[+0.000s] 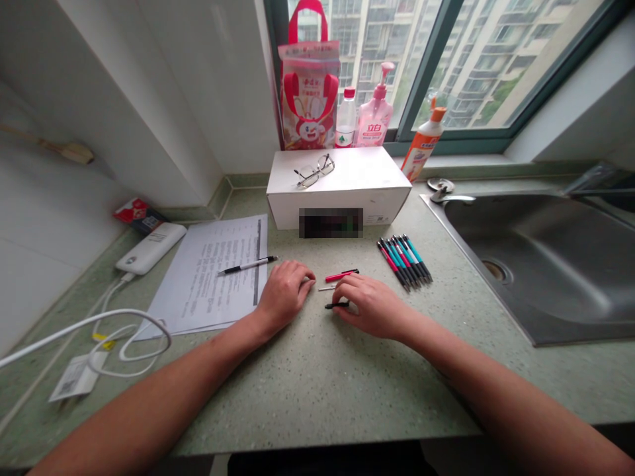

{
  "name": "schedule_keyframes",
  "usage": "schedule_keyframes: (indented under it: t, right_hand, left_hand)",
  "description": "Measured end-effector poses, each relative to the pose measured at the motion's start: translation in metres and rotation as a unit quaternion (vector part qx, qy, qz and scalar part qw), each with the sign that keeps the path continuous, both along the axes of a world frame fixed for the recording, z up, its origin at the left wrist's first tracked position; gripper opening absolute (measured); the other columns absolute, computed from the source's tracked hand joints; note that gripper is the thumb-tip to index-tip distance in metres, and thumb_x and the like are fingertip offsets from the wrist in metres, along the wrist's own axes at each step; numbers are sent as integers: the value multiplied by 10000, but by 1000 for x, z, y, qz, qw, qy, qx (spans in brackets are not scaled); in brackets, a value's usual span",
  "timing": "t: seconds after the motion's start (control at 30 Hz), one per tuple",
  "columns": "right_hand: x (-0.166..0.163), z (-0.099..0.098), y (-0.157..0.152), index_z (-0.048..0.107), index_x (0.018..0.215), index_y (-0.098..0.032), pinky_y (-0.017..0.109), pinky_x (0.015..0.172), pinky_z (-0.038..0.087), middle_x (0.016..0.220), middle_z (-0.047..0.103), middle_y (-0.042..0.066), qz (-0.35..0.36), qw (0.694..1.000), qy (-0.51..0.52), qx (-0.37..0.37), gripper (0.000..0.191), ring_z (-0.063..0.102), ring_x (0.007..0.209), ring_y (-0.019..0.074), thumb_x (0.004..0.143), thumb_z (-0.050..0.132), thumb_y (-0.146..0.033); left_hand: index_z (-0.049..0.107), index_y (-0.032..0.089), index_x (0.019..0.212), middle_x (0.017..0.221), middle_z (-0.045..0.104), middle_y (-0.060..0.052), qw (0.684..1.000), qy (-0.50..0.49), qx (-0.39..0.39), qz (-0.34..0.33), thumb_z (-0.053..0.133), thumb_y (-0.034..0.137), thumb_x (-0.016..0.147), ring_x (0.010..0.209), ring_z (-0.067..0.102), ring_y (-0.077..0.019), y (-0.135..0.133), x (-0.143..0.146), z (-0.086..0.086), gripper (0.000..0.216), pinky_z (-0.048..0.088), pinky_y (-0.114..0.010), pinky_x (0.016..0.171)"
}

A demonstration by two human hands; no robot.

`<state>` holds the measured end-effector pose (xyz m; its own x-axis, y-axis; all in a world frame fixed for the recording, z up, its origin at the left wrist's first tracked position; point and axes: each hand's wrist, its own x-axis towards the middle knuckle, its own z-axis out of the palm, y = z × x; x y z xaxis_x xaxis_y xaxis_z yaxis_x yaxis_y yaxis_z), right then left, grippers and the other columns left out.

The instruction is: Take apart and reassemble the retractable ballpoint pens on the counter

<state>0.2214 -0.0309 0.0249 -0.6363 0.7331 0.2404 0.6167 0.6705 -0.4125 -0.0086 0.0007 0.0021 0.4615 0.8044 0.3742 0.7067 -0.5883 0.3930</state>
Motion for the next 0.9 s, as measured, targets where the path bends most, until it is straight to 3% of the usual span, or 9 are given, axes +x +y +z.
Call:
schedule_keyframes:
  t: [0.07, 0.2, 0.57, 0.9]
  right_hand:
    - [1, -2, 2, 643, 937, -212, 387, 866, 514, 1068, 728, 88, -33, 999, 24, 17, 39, 667, 1023, 234, 905, 632, -193]
    - [2, -4, 5, 635, 960, -206, 347, 763, 494, 921, 731, 57, -76, 994, 52, 63, 73, 661, 850, 209, 961, 605, -273]
    - [1, -2, 5, 650, 974, -207, 360, 807, 492, 965, 729, 72, -55, 992, 84, 70, 118, 655, 908, 216, 993, 583, -302]
    - [-1, -3, 1, 649, 1014, -212, 360, 831, 518, 1015, 744, 72, -61, 992, 106, 26, 117, 684, 940, 213, 1008, 553, -279]
  left_hand:
    - [640, 185, 949, 910, 688, -61, 999, -39, 2, -22, 590, 193, 951, 888, 610, -236, -2, 1, 1, 50, 454, -398, 822]
    - [641, 189, 953, 853, 689, -41, 991, -115, -10, -73, 599, 208, 958, 805, 615, -199, -7, 4, 4, 47, 477, -365, 788]
    - [678, 193, 903, 853, 710, -49, 976, -186, -62, -93, 635, 229, 937, 811, 641, -187, -12, 7, 10, 66, 524, -340, 773]
    - [697, 194, 959, 863, 731, -49, 976, -190, -41, -101, 657, 213, 929, 807, 648, -191, -17, 10, 9, 53, 523, -347, 767]
